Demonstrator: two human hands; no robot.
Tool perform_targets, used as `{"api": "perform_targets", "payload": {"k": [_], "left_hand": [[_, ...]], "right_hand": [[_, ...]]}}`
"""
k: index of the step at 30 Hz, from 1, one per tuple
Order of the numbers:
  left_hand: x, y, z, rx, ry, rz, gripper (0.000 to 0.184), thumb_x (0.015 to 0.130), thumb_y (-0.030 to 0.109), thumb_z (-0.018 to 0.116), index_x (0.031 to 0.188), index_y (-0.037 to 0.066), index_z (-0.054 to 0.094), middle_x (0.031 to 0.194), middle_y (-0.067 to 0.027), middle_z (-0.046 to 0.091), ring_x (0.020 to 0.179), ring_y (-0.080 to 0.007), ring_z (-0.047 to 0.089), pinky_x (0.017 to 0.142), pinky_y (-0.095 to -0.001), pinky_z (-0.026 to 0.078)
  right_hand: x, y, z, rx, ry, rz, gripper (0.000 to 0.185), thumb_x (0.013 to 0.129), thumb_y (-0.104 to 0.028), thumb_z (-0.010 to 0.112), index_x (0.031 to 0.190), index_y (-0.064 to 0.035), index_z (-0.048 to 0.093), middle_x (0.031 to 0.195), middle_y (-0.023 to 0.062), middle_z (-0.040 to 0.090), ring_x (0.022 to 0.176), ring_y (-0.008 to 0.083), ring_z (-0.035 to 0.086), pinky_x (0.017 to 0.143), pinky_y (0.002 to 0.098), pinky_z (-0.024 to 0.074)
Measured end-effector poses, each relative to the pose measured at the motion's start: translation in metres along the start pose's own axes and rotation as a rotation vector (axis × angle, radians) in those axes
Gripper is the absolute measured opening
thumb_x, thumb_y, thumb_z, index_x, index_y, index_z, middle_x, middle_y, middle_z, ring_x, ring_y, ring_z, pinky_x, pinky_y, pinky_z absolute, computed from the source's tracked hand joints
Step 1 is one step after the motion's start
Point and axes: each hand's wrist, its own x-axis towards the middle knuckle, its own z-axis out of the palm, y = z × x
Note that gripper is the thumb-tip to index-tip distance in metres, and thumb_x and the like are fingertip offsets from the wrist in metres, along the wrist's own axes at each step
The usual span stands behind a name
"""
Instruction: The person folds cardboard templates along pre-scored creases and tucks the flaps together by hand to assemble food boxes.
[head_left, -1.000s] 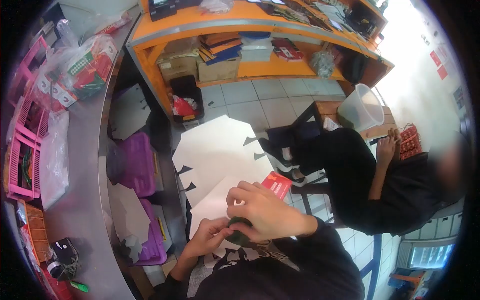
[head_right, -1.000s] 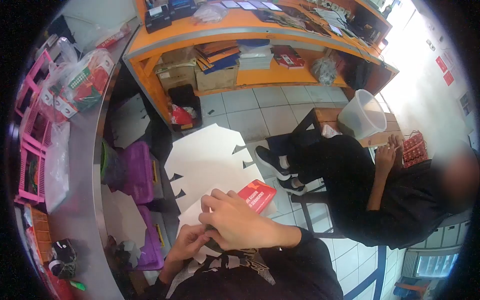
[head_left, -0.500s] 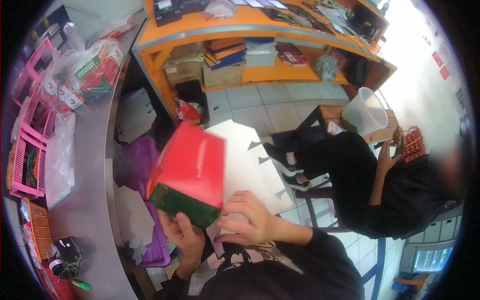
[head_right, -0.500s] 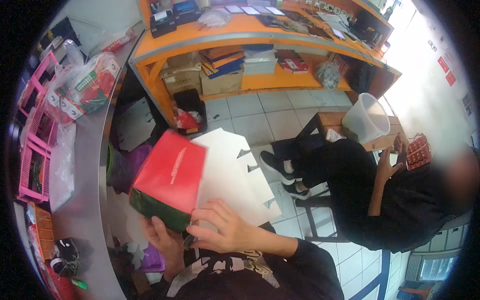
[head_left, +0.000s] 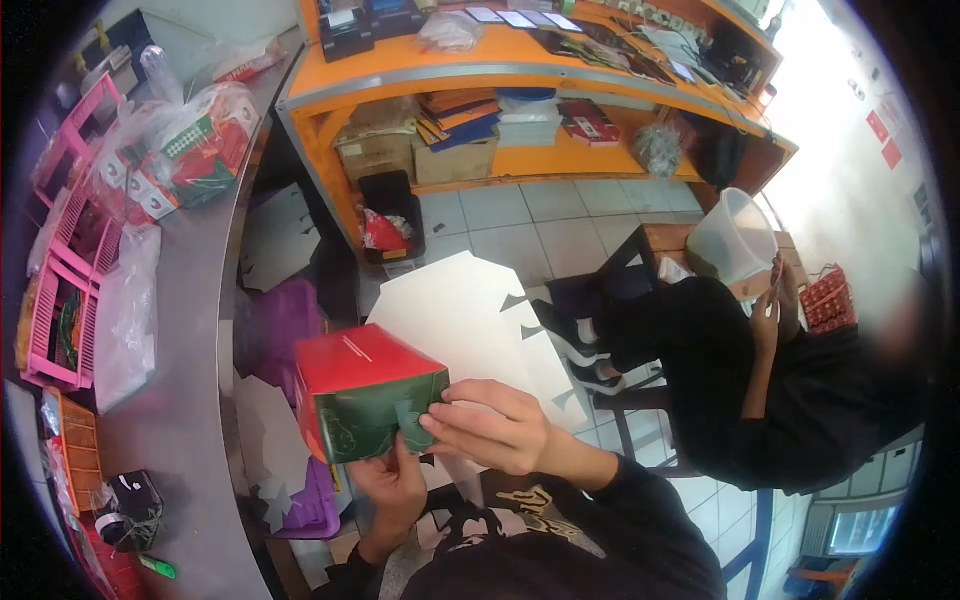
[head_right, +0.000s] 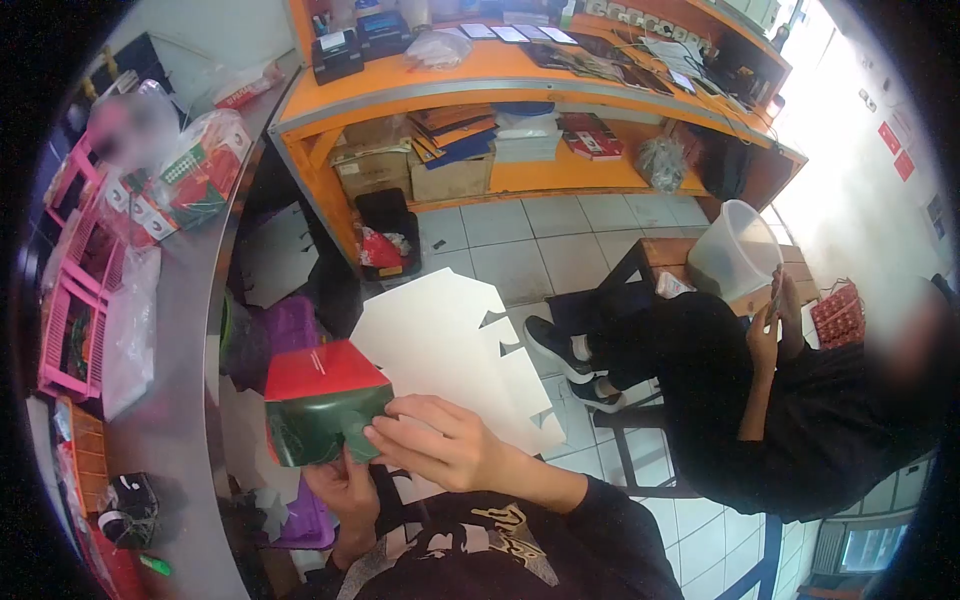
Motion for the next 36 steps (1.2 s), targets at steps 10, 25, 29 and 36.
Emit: {"api": "perform_targets", "payload": {"k": [10, 25, 29, 36], "left_hand": [[0.001, 0.004, -0.005, 0.035, -0.197, -0.044, 0.033, 0.091, -0.005, 0.048, 0.123, -0.007, 0.043, 0.116, -0.0162, 0.055, 0.107, -0.0229, 0.056, 0.091, -0.0322, 0.046], [-0.005, 0.002, 0.005, 0.237, -0.637, 0.061, 0.032, 0.082, -0.004, 0.054, 0.113, -0.005, 0.058, 0.112, -0.0163, 0.062, 0.105, -0.028, 0.06, 0.092, -0.0385, 0.046], [-0.015, -0.003, 0.009, 0.277, -0.625, -0.117, 0.028, 0.087, -0.002, 0.057, 0.115, -0.005, 0.057, 0.112, -0.0128, 0.064, 0.103, -0.0216, 0.062, 0.088, -0.0349, 0.049], [-0.026, -0.023, 0.012, 0.454, -0.642, 0.092, 0.027, 0.087, -0.002, 0.06, 0.114, -0.004, 0.058, 0.109, -0.0099, 0.064, 0.1, -0.0191, 0.063, 0.083, -0.0342, 0.051]], "right_hand": [[-0.01, 0.005, -0.017, 0.169, -0.149, 0.045, 0.035, 0.062, -0.008, 0.077, 0.093, 0.0051, 0.069, 0.093, 0.0092, 0.062, 0.086, 0.0258, 0.063, 0.068, 0.0319, 0.0555], [-0.027, -0.001, -0.028, 0.247, -0.186, 0.589, 0.078, 0.063, -0.005, 0.077, 0.135, -0.0056, 0.047, 0.137, 0.0181, 0.045, 0.108, 0.0339, 0.058, 0.085, 0.0389, 0.0525], [-0.049, -0.019, -0.021, 0.382, -0.173, 0.743, 0.066, 0.074, 0.006, 0.066, 0.136, -0.0061, 0.047, 0.142, 0.019, 0.041, 0.116, 0.0316, 0.056, 0.085, 0.0371, 0.0549], [-0.075, -0.015, -0.017, 0.405, -0.036, 0.788, 0.058, 0.073, 0.013, 0.065, 0.127, -0.005, 0.056, 0.126, 0.0181, 0.058, 0.102, 0.0279, 0.065, 0.088, 0.0298, 0.0527]]}}
